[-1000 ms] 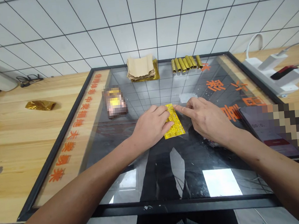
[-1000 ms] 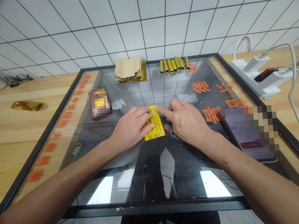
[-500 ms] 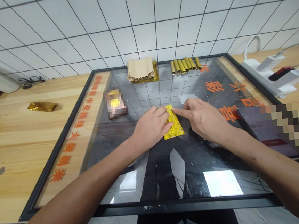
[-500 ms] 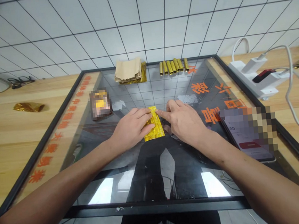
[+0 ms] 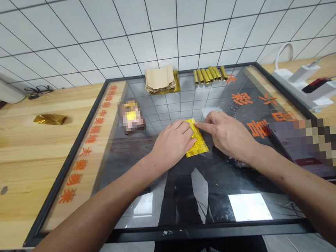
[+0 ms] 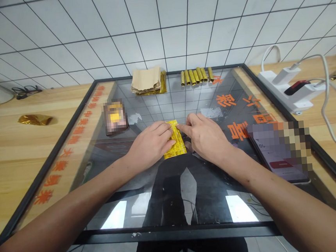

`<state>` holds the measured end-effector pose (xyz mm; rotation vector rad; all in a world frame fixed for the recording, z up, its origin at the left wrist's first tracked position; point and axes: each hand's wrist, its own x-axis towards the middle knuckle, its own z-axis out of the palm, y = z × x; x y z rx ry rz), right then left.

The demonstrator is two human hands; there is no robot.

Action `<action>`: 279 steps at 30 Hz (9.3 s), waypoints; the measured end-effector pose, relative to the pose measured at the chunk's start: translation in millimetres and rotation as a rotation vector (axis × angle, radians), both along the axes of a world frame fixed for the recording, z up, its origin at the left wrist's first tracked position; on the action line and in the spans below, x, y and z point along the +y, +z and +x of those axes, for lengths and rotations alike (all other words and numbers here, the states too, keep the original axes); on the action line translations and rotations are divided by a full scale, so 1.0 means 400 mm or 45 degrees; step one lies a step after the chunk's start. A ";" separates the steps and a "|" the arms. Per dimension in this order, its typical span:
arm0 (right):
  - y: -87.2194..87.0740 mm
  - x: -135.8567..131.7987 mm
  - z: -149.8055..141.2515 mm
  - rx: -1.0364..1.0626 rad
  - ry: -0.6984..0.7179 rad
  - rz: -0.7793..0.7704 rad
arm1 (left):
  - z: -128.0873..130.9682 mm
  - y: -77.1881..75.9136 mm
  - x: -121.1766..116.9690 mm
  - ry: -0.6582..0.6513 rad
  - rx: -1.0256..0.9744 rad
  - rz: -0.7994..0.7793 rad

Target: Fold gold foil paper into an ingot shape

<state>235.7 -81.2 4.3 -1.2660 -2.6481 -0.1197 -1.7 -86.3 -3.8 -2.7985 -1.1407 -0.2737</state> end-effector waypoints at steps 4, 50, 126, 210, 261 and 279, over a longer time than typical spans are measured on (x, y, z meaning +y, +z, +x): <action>0.001 -0.003 0.000 -0.012 0.004 0.014 | 0.001 -0.005 0.001 -0.019 0.014 0.010; 0.008 0.010 -0.043 -0.136 -0.235 0.034 | 0.005 -0.006 -0.004 -0.099 0.091 0.113; -0.040 -0.002 -0.066 0.175 0.179 -0.106 | -0.114 0.020 0.027 0.173 -0.757 -0.079; -0.042 -0.015 -0.081 0.209 0.154 -0.041 | -0.127 0.001 -0.030 0.146 -0.095 -0.126; -0.036 -0.012 -0.068 0.235 0.166 -0.094 | -0.062 -0.001 -0.005 -0.074 -0.434 -0.280; 0.004 -0.046 -0.032 0.089 0.116 -0.081 | -0.047 -0.008 -0.014 -0.142 -0.184 -0.064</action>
